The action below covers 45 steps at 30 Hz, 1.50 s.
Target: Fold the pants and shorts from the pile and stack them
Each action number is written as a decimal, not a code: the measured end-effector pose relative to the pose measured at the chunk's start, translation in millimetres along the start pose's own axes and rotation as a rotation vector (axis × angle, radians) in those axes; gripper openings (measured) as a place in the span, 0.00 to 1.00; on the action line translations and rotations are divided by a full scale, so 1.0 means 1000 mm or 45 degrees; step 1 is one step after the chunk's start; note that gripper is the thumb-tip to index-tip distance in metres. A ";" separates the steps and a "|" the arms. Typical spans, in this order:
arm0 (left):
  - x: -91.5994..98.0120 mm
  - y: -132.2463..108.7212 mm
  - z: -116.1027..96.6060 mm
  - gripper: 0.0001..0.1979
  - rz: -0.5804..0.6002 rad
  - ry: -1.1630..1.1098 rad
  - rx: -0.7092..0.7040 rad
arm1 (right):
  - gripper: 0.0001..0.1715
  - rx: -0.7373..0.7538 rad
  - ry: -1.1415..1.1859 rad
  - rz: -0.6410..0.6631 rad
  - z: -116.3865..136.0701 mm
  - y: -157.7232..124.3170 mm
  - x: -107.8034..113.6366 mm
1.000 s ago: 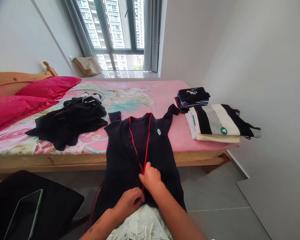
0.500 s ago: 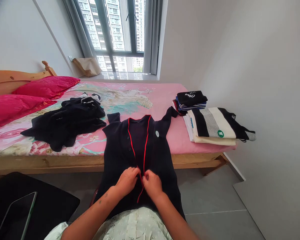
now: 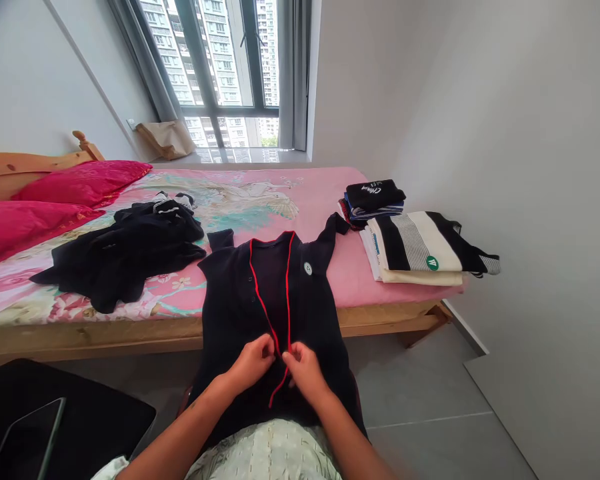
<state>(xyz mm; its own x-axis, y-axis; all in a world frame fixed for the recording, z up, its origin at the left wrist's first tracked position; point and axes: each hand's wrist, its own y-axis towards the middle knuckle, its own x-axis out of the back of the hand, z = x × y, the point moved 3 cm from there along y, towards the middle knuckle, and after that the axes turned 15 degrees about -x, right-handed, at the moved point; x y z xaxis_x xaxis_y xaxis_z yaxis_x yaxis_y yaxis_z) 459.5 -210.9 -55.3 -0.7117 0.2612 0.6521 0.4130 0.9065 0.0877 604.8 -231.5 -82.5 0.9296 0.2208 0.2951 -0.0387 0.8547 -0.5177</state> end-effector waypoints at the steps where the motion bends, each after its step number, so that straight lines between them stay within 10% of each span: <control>1: 0.001 -0.001 -0.001 0.06 -0.030 -0.046 -0.003 | 0.13 -0.016 -0.001 0.000 -0.001 -0.002 0.000; 17: 0.002 -0.009 -0.011 0.05 -0.185 -0.321 -0.046 | 0.05 0.219 -0.270 -0.296 0.028 -0.018 0.004; 31: -0.005 -0.010 0.001 0.04 -0.205 -0.516 -0.032 | 0.09 -0.012 0.032 0.152 0.003 0.007 0.000; 45: -0.014 -0.008 0.011 0.05 -0.387 -0.664 0.202 | 0.02 0.184 -0.134 -0.095 0.019 -0.009 0.001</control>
<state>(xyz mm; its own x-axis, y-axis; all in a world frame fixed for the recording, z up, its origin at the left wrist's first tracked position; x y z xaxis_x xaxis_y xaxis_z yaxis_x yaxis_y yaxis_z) 460.0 -218.0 -73.8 -0.9845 0.0753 0.1584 0.0877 0.9935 0.0725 598.9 -230.1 -62.6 0.8886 0.1956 0.4149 -0.0301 0.9274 -0.3728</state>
